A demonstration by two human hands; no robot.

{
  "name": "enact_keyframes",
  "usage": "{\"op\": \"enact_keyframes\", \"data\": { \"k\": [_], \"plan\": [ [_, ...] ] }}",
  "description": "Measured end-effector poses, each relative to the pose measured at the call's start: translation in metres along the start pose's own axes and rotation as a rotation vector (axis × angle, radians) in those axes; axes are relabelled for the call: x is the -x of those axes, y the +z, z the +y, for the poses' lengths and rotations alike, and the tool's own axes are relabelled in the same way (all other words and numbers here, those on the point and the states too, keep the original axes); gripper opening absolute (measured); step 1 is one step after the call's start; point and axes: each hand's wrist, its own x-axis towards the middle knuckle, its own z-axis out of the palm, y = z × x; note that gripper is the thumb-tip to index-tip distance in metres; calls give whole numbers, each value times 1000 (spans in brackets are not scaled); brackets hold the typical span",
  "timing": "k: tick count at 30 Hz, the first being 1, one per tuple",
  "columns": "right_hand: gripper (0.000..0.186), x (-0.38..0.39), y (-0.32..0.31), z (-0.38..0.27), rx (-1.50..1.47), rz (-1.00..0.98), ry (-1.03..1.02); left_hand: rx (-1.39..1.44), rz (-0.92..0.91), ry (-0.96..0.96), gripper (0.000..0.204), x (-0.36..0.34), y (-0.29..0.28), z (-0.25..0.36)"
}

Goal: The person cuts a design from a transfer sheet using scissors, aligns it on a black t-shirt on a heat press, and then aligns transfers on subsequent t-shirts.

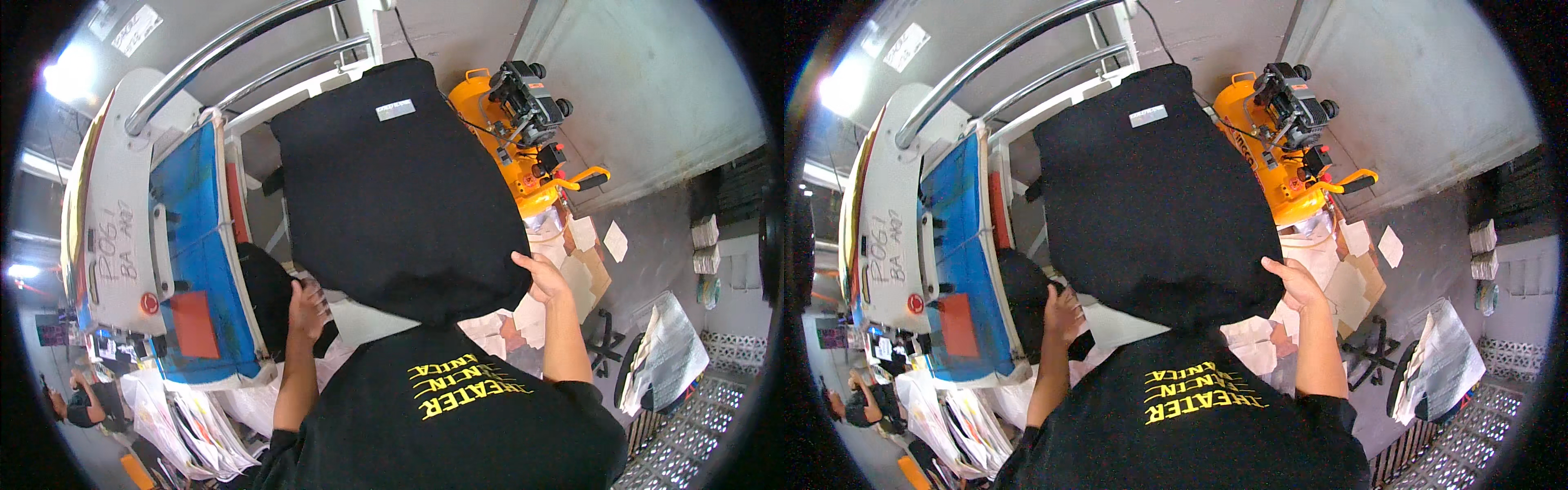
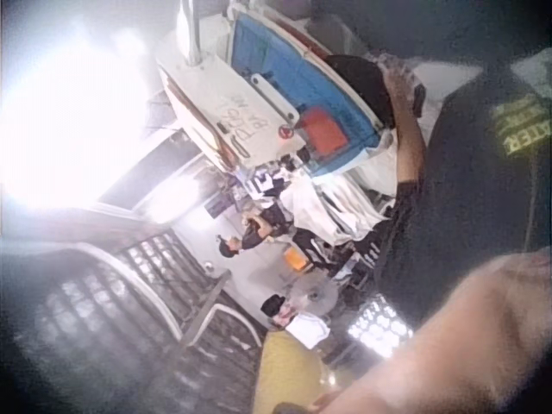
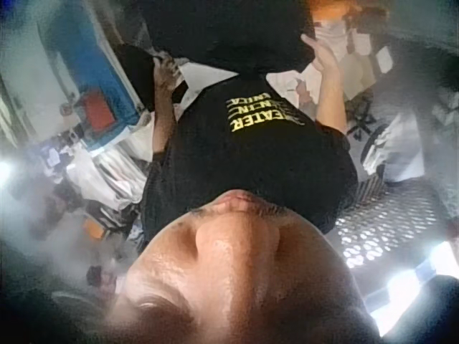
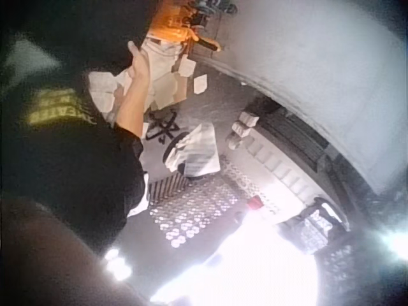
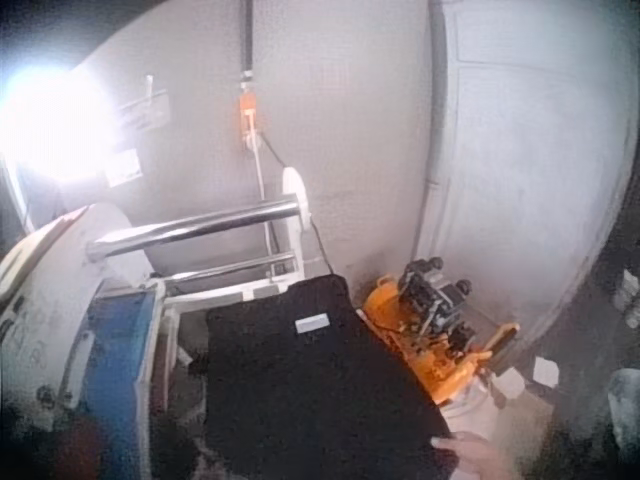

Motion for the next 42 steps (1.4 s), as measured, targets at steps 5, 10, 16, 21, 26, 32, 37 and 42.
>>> {"op": "enact_keyframes", "data": {
  "k": [5,10,16,21,26,32,37,42],
  "plan": [
    [50,7,8,4,223,96,-9,155,-89,434,27,-15,21,-24],
    [50,22,-4,9,315,-14,111,18,141,141,23,-7,67,21],
    [38,41,-6,-3,619,142,121,-196,192,978,27,3,92,36],
    [42,35,-30,7,415,113,81,-727,378,886,63,38,106,71],
    [22,60,-17,7,538,204,107,-1424,384,421,85,127,125,112],
    [20,46,-38,3,639,100,227,-1178,166,726,67,128,93,84],
    [17,26,-13,-30,1467,-14,393,-1242,334,762,67,129,90,64],
    [37,-76,113,-85,1672,359,-824,-1512,434,123,77,125,76,54]
  ]
}}
